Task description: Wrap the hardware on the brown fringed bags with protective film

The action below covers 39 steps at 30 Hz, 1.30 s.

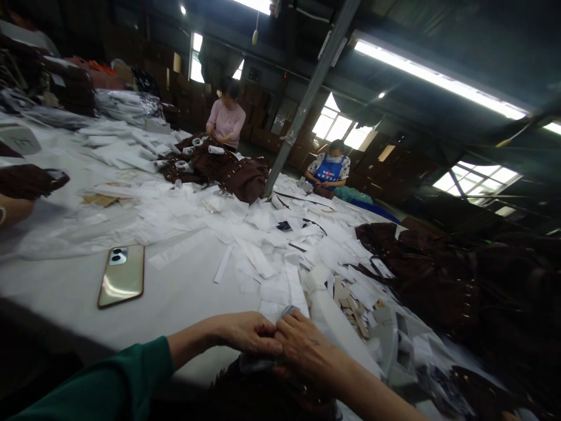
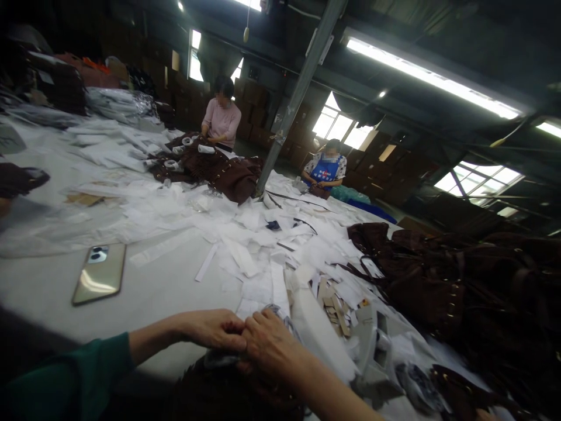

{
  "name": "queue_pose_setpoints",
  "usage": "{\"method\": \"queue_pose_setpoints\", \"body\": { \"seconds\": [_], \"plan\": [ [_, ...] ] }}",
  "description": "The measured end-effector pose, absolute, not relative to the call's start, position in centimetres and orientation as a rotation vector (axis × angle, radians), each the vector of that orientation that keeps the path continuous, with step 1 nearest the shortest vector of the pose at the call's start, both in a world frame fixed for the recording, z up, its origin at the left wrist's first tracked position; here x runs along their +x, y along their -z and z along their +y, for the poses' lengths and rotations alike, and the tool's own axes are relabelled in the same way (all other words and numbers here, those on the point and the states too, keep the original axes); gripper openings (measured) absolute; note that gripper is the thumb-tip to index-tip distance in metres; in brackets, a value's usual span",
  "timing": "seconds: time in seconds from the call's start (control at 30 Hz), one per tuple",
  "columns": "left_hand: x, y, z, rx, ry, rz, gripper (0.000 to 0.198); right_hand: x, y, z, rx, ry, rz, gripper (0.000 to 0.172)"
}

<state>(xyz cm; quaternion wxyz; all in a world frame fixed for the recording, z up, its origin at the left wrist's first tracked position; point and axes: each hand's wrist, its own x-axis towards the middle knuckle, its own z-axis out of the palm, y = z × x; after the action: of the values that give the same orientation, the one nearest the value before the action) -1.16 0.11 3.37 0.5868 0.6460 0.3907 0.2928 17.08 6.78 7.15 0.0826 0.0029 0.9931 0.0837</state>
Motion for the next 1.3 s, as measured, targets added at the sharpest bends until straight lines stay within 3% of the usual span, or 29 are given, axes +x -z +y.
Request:
{"method": "queue_pose_setpoints", "body": {
  "seconds": [0.27,0.47,0.67,0.83,0.9,1.03,1.07,1.2,1.3],
  "plan": [
    [0.0,-4.2,-0.6,1.417,-0.582,0.920,0.022,17.4,-8.7,6.4,0.038,0.002,2.936,0.008],
    [0.6,-4.5,-1.2,1.437,-0.531,1.008,0.018,17.4,-8.6,6.4,0.042,0.078,2.914,0.028],
    [0.9,-3.8,-1.4,1.377,-0.523,1.086,0.018,17.6,-7.6,6.4,0.003,-0.041,2.949,0.016],
    [0.7,-5.9,0.3,1.235,-0.706,1.201,0.021,17.7,-8.0,8.1,0.218,0.070,3.116,0.016],
    [0.1,-7.5,1.8,1.153,-0.873,1.208,0.022,17.7,-9.2,9.6,0.469,0.247,3.252,0.020],
    [-1.0,-9.0,4.7,0.901,-1.180,1.053,0.029,18.0,-11.7,12.1,0.991,0.778,3.360,0.070],
    [-1.2,-8.7,5.1,0.820,-1.231,1.017,0.030,18.2,-11.9,12.4,1.057,0.880,3.349,0.069],
    [-1.4,-5.6,5.7,0.596,-1.318,1.008,0.031,18.4,-10.0,12.1,1.204,1.265,3.220,0.037],
    [-1.2,-3.8,5.3,0.605,-1.328,1.048,0.031,17.3,-7.3,11.4,1.290,1.623,3.059,0.039]
  ]
}}
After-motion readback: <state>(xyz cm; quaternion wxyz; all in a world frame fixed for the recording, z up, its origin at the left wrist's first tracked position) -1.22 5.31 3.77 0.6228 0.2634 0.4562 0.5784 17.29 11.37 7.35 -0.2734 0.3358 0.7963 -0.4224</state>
